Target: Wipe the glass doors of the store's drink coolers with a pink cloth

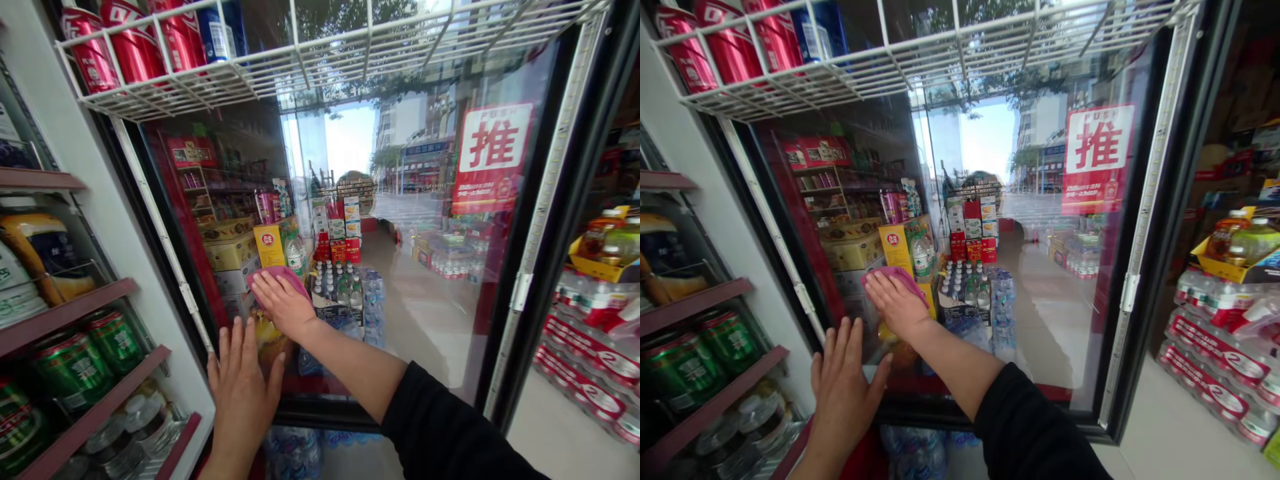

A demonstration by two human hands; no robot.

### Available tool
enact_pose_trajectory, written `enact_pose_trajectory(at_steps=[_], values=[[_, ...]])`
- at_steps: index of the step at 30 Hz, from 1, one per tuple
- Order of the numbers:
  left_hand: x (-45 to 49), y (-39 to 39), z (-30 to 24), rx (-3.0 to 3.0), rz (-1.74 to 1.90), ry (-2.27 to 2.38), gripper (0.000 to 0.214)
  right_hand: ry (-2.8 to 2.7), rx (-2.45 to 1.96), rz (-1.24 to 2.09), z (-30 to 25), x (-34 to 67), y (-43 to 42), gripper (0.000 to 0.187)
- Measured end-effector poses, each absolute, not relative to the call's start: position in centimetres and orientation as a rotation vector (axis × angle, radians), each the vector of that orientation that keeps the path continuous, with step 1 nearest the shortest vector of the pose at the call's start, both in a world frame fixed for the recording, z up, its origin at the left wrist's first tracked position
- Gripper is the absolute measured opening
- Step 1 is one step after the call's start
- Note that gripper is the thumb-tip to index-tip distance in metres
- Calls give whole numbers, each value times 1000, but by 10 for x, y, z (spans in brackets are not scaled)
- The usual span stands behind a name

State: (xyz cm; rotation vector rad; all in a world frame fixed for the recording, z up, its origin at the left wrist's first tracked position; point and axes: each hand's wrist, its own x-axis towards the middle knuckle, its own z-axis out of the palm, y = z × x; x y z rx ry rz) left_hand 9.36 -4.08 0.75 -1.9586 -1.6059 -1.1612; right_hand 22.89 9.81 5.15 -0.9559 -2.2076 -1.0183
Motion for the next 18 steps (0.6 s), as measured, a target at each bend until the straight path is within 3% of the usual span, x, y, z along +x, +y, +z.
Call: enact_pose_trajectory(at_steps=[9, 18], values=[[122, -40, 10, -2023, -1152, -1570, 83, -2040, -1123, -953, 68, 317, 58, 84], [152, -47, 9, -2060, -1185, -1533, 84, -1634, -1482, -1145, 18, 479, -7, 85]])
